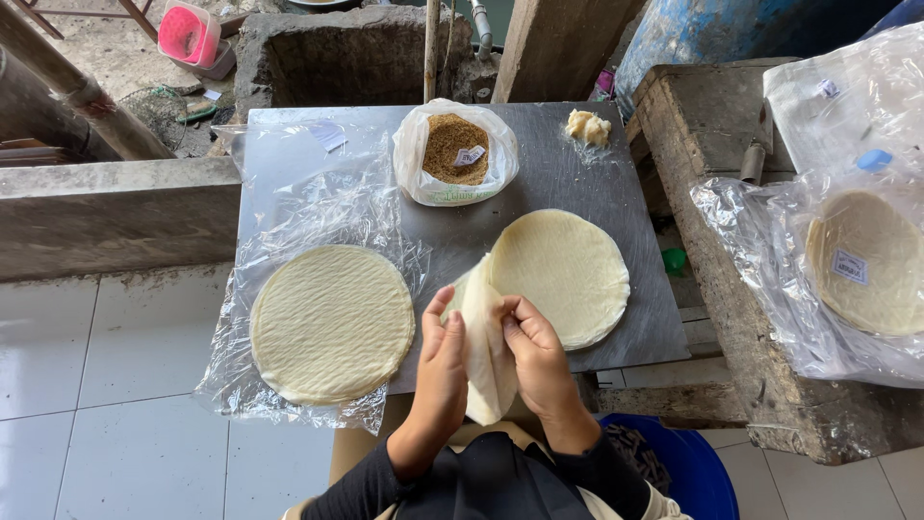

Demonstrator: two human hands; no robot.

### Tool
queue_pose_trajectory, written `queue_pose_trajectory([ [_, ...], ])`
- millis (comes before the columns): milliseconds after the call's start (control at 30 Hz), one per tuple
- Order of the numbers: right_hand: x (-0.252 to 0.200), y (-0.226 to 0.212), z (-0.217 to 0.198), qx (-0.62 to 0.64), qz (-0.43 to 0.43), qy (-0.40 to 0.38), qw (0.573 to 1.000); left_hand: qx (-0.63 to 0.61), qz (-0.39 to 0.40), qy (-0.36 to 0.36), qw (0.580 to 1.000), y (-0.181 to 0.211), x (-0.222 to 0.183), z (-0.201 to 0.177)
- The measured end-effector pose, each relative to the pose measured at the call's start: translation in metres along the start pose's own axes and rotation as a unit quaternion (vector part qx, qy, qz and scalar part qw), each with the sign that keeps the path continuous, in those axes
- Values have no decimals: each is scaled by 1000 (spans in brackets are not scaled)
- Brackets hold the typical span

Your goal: The person peels individual thin dough circles from a stack, folds them into semi-circles, and then stacks the folded pieces on a table.

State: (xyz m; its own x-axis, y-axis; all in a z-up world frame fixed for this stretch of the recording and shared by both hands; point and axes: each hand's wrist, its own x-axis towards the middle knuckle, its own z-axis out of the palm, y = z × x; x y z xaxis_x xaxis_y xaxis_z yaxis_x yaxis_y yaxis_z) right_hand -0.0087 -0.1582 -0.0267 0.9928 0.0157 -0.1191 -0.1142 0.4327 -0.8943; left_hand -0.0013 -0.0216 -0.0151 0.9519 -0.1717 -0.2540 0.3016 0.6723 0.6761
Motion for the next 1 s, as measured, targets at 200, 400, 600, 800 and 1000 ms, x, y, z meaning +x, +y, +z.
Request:
queue_pose_trajectory([
  [200,-2,-10,24,-165,-113,6,980,70,26,-80,994,-8,-4,-6],
  [400,15,-23,11,-327,-173,69,926,29,33,2,999,7,-7,-17],
  [600,61,-79,-24,-334,-197,122,914,-6,14,8,1000,76,-3,-14],
  [800,76,-130,-42,-296,-199,203,912,-106,32,50,993,98,3,-45],
  [1000,67,-168,-62,-226,-257,265,901,-159,90,76,980,123,-8,-89],
])
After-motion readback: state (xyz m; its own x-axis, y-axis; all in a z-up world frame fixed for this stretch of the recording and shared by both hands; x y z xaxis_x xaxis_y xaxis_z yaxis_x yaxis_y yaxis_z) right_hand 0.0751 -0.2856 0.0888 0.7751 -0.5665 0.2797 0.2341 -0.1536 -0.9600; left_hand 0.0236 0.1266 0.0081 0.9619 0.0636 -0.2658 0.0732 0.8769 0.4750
